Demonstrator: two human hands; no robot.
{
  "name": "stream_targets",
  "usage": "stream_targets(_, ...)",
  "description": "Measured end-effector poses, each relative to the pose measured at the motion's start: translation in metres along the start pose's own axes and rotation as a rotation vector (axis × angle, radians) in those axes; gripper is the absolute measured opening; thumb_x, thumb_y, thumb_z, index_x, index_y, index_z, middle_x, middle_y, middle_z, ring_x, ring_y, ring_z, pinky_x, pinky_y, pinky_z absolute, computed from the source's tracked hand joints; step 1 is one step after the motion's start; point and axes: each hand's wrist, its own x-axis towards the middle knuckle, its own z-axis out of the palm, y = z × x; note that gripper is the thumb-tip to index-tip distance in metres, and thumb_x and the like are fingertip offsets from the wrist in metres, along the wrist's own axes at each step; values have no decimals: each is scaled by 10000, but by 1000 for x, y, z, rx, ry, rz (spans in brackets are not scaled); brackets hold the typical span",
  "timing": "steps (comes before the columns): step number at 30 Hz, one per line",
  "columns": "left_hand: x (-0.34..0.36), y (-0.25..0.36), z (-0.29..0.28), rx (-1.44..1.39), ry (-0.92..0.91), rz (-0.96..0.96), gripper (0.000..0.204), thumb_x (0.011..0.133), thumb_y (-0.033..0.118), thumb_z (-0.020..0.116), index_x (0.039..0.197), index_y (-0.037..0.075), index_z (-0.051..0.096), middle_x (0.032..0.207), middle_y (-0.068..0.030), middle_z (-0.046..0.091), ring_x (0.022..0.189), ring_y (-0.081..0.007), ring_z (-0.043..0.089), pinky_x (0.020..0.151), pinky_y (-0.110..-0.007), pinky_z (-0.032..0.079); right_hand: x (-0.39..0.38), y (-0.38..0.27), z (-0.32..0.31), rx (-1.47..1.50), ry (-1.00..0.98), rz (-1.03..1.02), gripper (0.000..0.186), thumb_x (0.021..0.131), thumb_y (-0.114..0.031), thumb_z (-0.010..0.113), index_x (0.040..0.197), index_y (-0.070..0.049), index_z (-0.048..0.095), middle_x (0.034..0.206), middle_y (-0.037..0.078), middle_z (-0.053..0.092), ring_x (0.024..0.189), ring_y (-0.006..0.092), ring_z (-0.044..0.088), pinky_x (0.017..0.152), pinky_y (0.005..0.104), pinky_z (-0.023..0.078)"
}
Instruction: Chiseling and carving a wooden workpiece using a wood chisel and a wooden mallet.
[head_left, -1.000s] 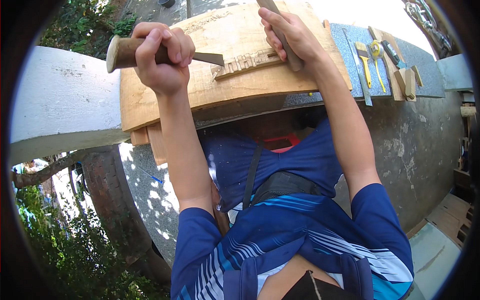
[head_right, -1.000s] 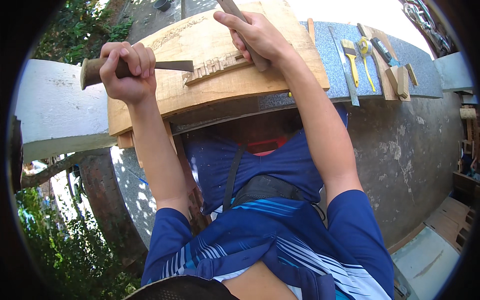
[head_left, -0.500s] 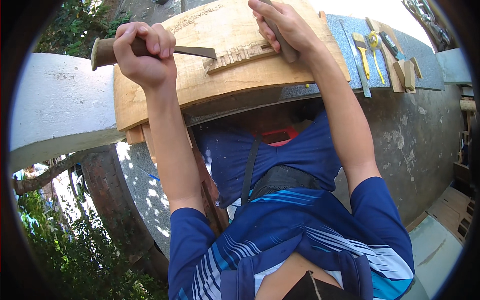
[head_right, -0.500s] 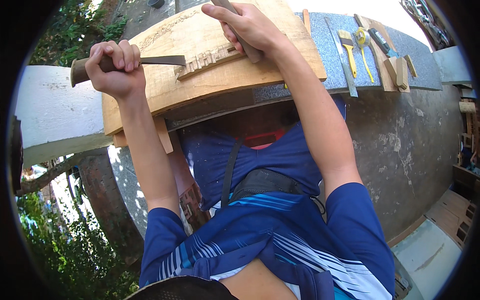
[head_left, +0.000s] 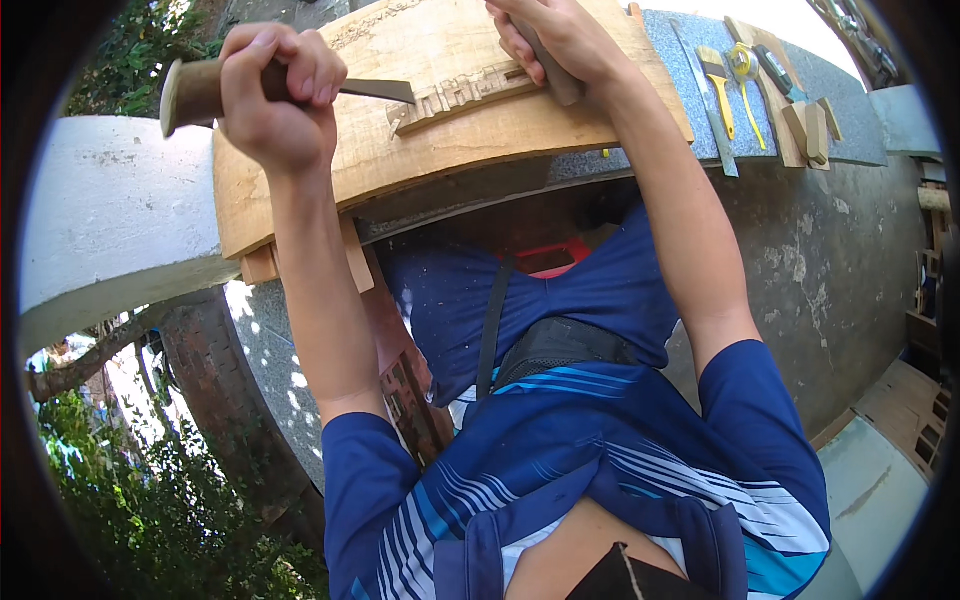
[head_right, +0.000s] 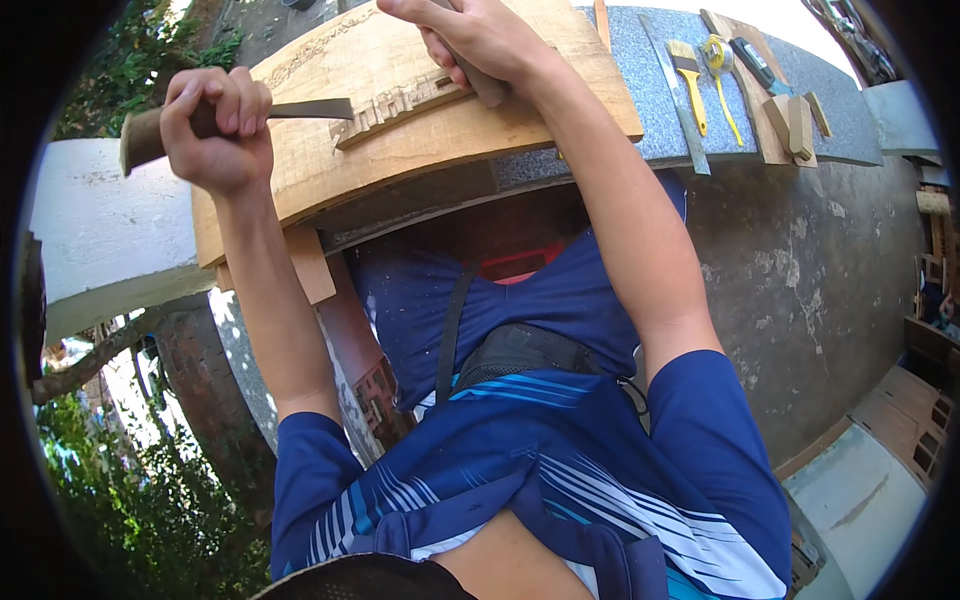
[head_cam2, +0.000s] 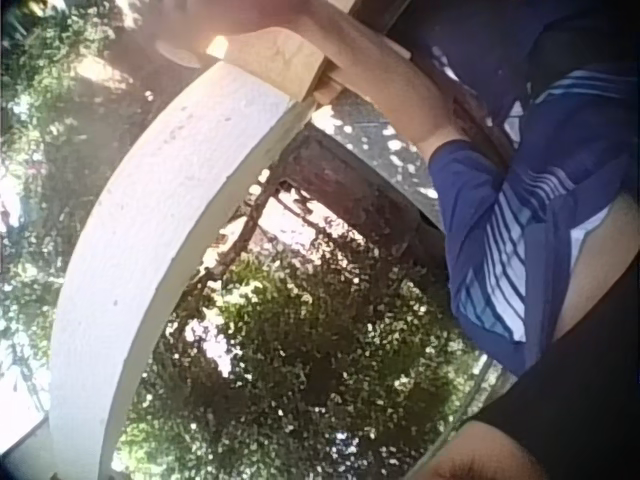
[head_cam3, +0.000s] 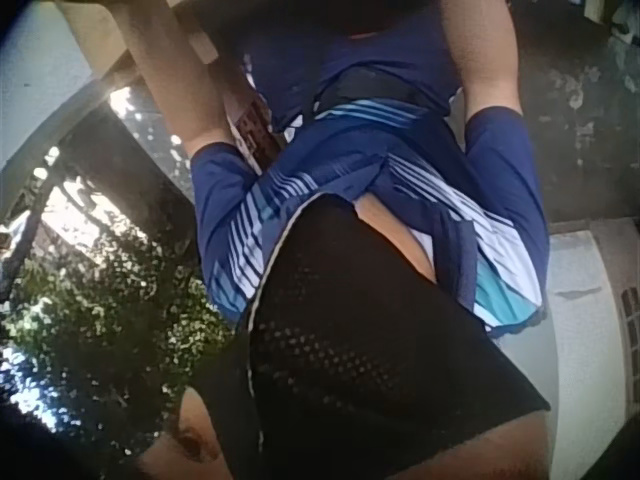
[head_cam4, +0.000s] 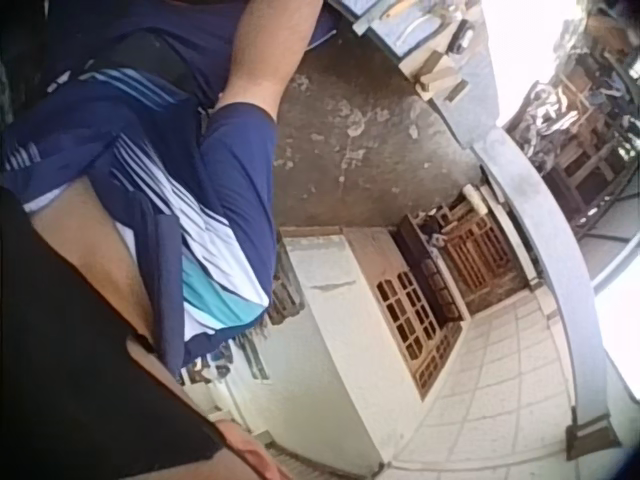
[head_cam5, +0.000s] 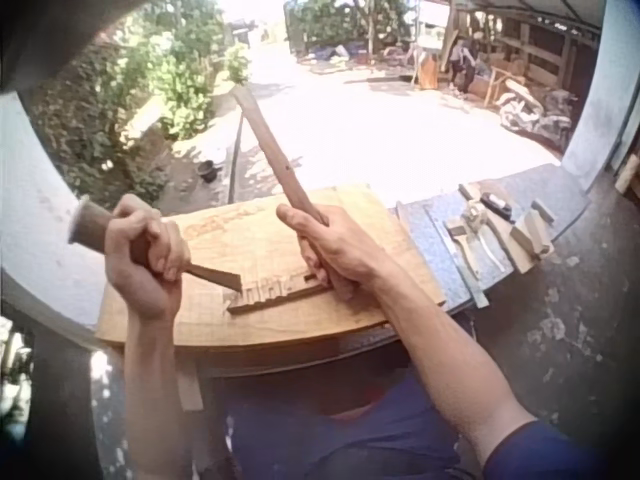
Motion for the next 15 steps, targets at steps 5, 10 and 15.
stream_targets(5,22,-17,33,163,-6,41,169,961,145,631,861,20,577,538,7,488,400,-77,432,380,-247,341,-4,-3,7,107,35,8,423,1032,-506,595,916,-106,518,560,-29,484,403,79,460,383,224,381)
stream_targets(10,34,-29,73,440,-92,158,246,928,207,672,797,-1,654,655,-56,630,569,-123,583,522,-297,444,-6,-5,6,83,27,-54,460,1037,-545,554,948,-95,516,572,-13,491,402,101,456,389,227,376)
stream_targets(15,49,-16,67,654,-138,-132,312,907,275,691,804,-17,651,650,-53,624,594,-153,596,563,-325,464,-5,-8,12,45,42,-34,473,1038,-546,548,947,-82,525,565,-5,476,404,121,451,396,246,385)
